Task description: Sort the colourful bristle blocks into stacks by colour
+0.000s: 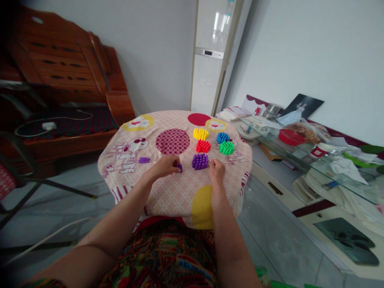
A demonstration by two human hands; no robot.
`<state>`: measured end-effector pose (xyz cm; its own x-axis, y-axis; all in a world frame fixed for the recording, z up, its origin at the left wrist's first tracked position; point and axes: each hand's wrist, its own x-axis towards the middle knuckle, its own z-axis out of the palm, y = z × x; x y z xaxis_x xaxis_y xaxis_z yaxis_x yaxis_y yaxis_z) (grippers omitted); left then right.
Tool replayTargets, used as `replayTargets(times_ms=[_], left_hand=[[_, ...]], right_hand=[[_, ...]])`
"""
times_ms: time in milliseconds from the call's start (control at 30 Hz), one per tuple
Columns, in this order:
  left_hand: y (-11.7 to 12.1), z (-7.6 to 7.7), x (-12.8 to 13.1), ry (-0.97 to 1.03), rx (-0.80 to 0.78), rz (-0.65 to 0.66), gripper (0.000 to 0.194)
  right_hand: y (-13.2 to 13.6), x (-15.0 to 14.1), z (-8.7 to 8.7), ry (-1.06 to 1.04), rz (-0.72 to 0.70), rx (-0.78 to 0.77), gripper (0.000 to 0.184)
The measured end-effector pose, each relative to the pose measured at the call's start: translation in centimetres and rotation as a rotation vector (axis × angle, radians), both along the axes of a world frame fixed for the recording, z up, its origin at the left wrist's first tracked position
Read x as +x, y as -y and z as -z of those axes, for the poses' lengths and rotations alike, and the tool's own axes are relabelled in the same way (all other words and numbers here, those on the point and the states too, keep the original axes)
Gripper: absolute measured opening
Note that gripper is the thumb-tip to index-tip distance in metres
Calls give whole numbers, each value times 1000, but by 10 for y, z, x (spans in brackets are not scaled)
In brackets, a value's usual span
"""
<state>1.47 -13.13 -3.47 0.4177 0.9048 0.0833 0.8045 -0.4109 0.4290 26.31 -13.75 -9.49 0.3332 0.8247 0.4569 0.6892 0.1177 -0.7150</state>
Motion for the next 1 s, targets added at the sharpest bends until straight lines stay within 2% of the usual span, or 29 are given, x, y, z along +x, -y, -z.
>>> replayTargets(times_ms=[233, 367, 500, 700, 867, 1000], left_hand=[[-43, 1, 35, 137, 162, -192, 16], [-61, 1, 60, 225, 167, -152, 19], [-69, 1, 74, 202, 161, -117, 20], [-73, 5, 77, 135, 134, -30, 22], [-72, 7, 76, 147, 119, -51, 32], [-66, 1, 57, 252, 88, -91, 31]], right_hand=[[0, 1, 1, -8, -19, -2, 37], [2, 1, -1, -4, -38, -3, 36], [2, 0, -3, -9, -26, -18, 35], [2, -1, -4, -16, -12, -5, 35], [3, -2, -4, -21, -17, 2, 36], [2, -1, -3, -28, -14, -4, 36]])
